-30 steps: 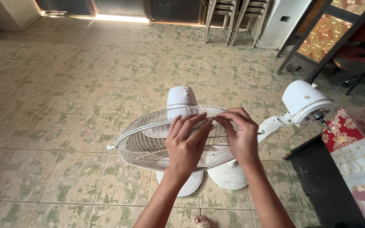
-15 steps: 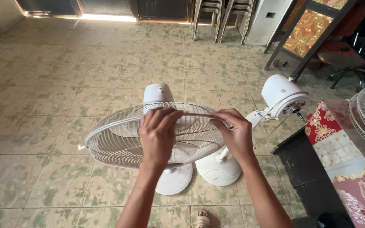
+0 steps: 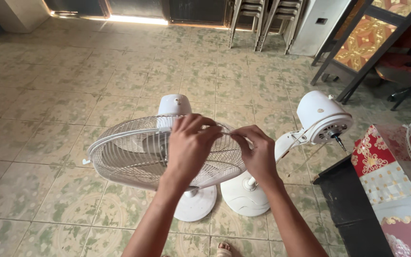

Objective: The person assembles a standing electric fan by attaching the front grille, inserting and securing the fan blade, and fastening the rear grille. The person handles the fan components by hand and completes the assembly on a tiled floor.

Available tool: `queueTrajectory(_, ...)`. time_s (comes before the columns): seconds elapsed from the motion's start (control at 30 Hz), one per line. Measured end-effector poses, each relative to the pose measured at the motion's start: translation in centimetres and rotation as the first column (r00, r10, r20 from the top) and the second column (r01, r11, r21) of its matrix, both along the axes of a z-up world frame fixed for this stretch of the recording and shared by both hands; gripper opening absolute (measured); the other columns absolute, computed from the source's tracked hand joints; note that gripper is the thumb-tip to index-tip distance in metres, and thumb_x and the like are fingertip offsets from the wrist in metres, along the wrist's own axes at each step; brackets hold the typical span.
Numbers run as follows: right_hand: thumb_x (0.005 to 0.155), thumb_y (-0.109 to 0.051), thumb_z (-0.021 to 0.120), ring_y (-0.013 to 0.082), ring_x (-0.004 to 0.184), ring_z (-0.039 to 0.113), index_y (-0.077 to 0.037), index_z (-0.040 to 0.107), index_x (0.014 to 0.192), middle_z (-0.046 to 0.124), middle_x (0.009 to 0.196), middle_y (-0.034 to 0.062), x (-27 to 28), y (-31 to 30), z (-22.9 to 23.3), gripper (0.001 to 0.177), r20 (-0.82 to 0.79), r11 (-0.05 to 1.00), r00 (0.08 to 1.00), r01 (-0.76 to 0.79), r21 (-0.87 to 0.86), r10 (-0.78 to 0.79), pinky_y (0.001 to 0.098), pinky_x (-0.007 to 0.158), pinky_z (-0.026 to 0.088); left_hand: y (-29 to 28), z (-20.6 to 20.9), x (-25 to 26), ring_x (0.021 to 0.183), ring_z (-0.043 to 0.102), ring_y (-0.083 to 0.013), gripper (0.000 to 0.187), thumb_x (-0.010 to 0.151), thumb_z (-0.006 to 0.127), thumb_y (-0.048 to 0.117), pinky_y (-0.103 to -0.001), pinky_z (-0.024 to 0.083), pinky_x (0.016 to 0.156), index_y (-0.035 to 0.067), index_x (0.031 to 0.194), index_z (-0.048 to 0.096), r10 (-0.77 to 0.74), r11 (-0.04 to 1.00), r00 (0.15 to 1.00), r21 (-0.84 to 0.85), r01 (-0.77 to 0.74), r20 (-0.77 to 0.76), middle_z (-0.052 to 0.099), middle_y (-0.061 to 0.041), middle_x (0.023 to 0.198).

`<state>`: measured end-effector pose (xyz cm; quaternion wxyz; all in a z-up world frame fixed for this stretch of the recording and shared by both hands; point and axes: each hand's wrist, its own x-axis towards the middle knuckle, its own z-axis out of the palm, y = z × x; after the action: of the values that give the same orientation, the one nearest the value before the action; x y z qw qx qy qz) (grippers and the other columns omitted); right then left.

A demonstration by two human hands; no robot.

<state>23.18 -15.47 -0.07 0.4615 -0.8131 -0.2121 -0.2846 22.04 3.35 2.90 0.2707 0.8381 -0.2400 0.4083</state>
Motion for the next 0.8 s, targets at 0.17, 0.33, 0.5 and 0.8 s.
queueTrajectory(0.17,0.084,0.004,0.078,0.0182,0.085,0.076,-0.004,0.075,0.097,0.075,0.094,0.0067,0.4,-0.5,0.1,0.015,-0.032,0.999,0.999,-0.040,-0.010,0.040,0.0305,0.073,0.060,-1.8,0.4,0.2,0.098,0.063,-0.0182,0.018,0.076,0.075,0.008,-0.036,0.047,0.086,0.013,0.092,0.082,0.015,0.992,0.996,0.129,-0.003,-0.090,0.074,0.002,0.094)
queueTrajectory(0.33,0.083,0.007,0.076,0.0191,0.084,0.075,-0.003,0.077,0.096,0.075,0.093,0.0071,0.7,-1.2,-0.3,0.016,0.016,0.996,0.997,-0.072,-0.056,0.073,0.0312,0.071,0.058,-2.3,0.4,0.3,0.100,0.062,-0.0197,0.015,0.079,0.075,0.010,-0.036,0.048,0.089,0.010,0.093,0.080,0.029,0.972,0.988,0.236,0.009,-0.155,0.073,-0.002,0.096)
queueTrajectory(0.5,0.089,0.003,0.074,0.0213,0.099,0.073,-0.001,0.072,0.110,0.073,0.107,0.0109,2.1,-4.3,-1.7,0.021,-0.046,0.974,0.973,-0.226,0.000,0.226,0.0342,0.087,0.058,-3.3,-0.2,0.4,0.104,0.061,-0.0222,0.011,0.084,0.073,0.012,-0.038,0.048,0.093,0.009,0.093,0.079,0.070,0.968,0.984,0.250,-0.027,-0.165,0.074,-0.004,0.100)
queueTrajectory(0.8,0.102,-0.021,0.062,0.0221,0.117,0.067,-0.002,0.060,0.135,0.069,0.127,0.0103,0.6,-7.8,-12.7,0.038,-0.541,0.955,0.840,0.137,0.263,0.028,0.0327,0.102,0.053,-3.4,-1.4,0.4,0.105,0.061,-0.0206,0.015,0.086,0.071,0.011,-0.037,0.048,0.096,0.009,0.100,0.078,0.090,0.968,0.993,0.241,-0.068,-0.082,0.077,-0.002,0.108)
